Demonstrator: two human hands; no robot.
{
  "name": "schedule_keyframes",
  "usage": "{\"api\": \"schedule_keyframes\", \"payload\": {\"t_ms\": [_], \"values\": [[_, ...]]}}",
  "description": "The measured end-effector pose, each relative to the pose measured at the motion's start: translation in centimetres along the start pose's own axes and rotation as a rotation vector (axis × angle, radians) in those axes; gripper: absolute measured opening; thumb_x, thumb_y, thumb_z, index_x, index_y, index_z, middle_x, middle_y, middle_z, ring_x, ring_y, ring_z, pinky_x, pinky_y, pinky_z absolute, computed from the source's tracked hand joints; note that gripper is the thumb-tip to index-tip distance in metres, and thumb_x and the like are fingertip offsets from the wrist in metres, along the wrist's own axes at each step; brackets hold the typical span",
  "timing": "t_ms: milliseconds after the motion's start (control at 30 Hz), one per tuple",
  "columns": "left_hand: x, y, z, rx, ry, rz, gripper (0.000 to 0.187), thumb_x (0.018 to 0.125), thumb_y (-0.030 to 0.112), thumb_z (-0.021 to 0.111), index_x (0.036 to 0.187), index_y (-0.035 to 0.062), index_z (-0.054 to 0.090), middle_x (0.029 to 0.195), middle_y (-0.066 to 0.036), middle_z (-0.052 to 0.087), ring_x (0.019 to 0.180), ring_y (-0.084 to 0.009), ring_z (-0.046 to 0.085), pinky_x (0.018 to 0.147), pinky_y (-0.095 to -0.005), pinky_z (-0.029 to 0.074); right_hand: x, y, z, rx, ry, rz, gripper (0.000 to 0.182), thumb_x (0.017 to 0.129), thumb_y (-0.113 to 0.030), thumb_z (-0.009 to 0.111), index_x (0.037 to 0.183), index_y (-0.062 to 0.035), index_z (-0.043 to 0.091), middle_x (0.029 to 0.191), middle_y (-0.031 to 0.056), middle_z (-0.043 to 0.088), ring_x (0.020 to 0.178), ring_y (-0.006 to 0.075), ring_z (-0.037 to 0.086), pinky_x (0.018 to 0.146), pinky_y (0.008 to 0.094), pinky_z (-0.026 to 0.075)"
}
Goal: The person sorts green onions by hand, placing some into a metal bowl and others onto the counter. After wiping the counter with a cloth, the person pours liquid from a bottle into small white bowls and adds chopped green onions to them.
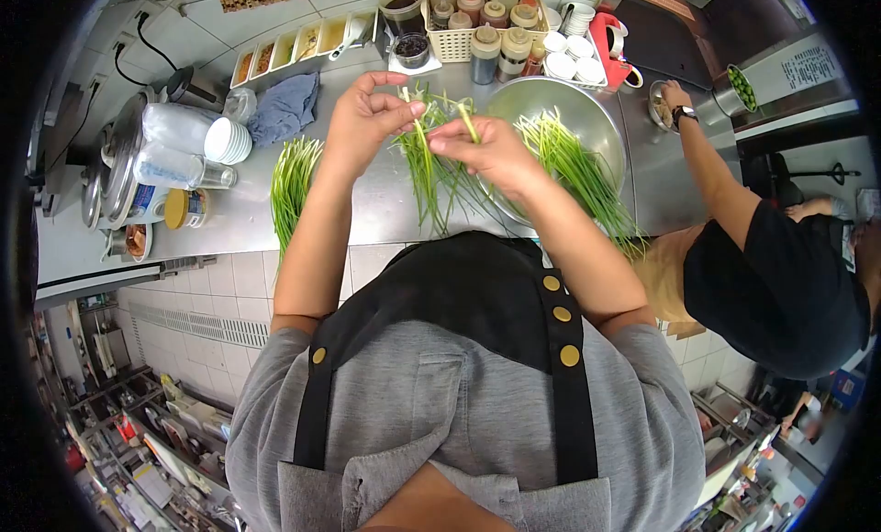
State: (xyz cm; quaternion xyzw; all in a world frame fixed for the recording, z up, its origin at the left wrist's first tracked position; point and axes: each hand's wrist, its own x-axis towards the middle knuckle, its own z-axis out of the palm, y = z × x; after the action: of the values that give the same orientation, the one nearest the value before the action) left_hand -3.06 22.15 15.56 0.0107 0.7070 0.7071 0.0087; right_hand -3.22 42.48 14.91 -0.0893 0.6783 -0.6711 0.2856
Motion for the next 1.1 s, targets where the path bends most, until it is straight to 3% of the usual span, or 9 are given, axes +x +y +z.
{"api": "schedule_keyframes", "payload": {"t_ms": [200,267,433,700,833,933,1033,1100], "values": [[-2.2,0.1,1.3,-0.177,0.035,-0.005,0.058,0.079,0.002,0.072,0.126,-0.0027,0.039,0.08,-0.007,0.067,0.073,-0.0112,0.062,0.066,-0.0227,0.049,0.6,0.9,0.5,0.023,-0.012,-0.027,0.014,0.083,-0.019,0.071,0.09,-0.007,0.068,0.078,-0.0045,0.064,0.063,0.0014,0.05,0.053,0.0181,0.036],[-2.8,-0.4,1.5,-0.105,0.013,0.016,0.06,0.079,0.0,0.072,0.128,-0.0022,0.038,0.081,-0.008,0.067,0.075,-0.0118,0.063,0.068,-0.0233,0.05,0.5,1.1,0.4,0.001,0.01,-0.053,0.012,0.083,-0.013,0.07,0.089,-0.0026,0.068,0.077,-0.0007,0.065,0.065,0.0035,0.053,0.058,0.0192,0.04],[-3.0,-0.8,0.9,-0.019,-0.021,-0.019,0.064,0.077,-0.003,0.073,0.129,-0.0009,0.037,0.081,-0.008,0.067,0.079,-0.0129,0.064,0.072,-0.0252,0.051,0.1,2.0,0.6,-0.062,0.018,-0.109,0.012,0.084,-0.011,0.069,0.087,-0.0004,0.068,0.076,0.0011,0.065,0.067,0.0054,0.055,0.063,0.0217,0.044],[-2.7,-0.5,-0.7,0.219,0.032,-0.011,0.045,0.077,-0.003,0.072,0.112,0.0006,0.044,0.081,-0.008,0.067,0.074,-0.0095,0.062,0.067,-0.0221,0.049,0.0,3.4,0.1,-0.184,0.045,-0.11,0.014,0.081,-0.013,0.068,0.086,-0.0002,0.068,0.075,0.0026,0.066,0.068,0.0065,0.057,0.065,0.023,0.046],[-2.2,-0.5,-1.6,0.165,0.084,0.005,0.043,0.077,-0.003,0.071,0.11,0.0014,0.043,0.083,-0.009,0.067,0.071,-0.0089,0.061,0.067,-0.0215,0.048,-0.5,3.1,0.2,-0.195,0.029,-0.097,0.014,0.081,-0.013,0.067,0.087,-0.0006,0.068,0.074,0.0025,0.066,0.068,0.0069,0.056,0.065,0.0236,0.045],[-0.7,-2.2,-2.7,0.099,0.176,0.057,0.033,0.079,-0.002,0.07,0.106,-0.0005,0.05,0.084,-0.007,0.067,0.07,-0.0084,0.06,0.065,-0.0201,0.047,-0.4,3.2,0.2,-0.139,0.016,-0.068,0.012,0.082,-0.012,0.067,0.087,-0.0007,0.068,0.075,0.003,0.066,0.069,0.0074,0.056,0.067,0.0238,0.045],[0.3,-4.0,-3.1,0.283,0.184,0.101,0.017,0.084,0.004,0.068,0.097,-0.0019,0.06,0.085,-0.007,0.066,0.074,-0.0091,0.06,0.069,-0.0219,0.047,-0.7,2.5,0.5,-0.07,0.041,-0.022,0.012,0.082,-0.011,0.067,0.087,-0.0006,0.068,0.075,0.0034,0.066,0.071,0.008,0.057,0.07,0.0239,0.045],[-0.5,-4.1,-1.6,0.616,0.191,0.373,0.014,0.086,0.012,0.067,0.089,-0.0012,0.067,0.086,-0.005,0.066,0.078,-0.0098,0.059,0.073,-0.0242,0.046,-0.6,2.5,0.4,-0.041,0.078,0.007,0.012,0.082,-0.011,0.066,0.087,-0.0005,0.068,0.076,0.0036,0.066,0.072,0.0082,0.058,0.071,0.024,0.046]]}}
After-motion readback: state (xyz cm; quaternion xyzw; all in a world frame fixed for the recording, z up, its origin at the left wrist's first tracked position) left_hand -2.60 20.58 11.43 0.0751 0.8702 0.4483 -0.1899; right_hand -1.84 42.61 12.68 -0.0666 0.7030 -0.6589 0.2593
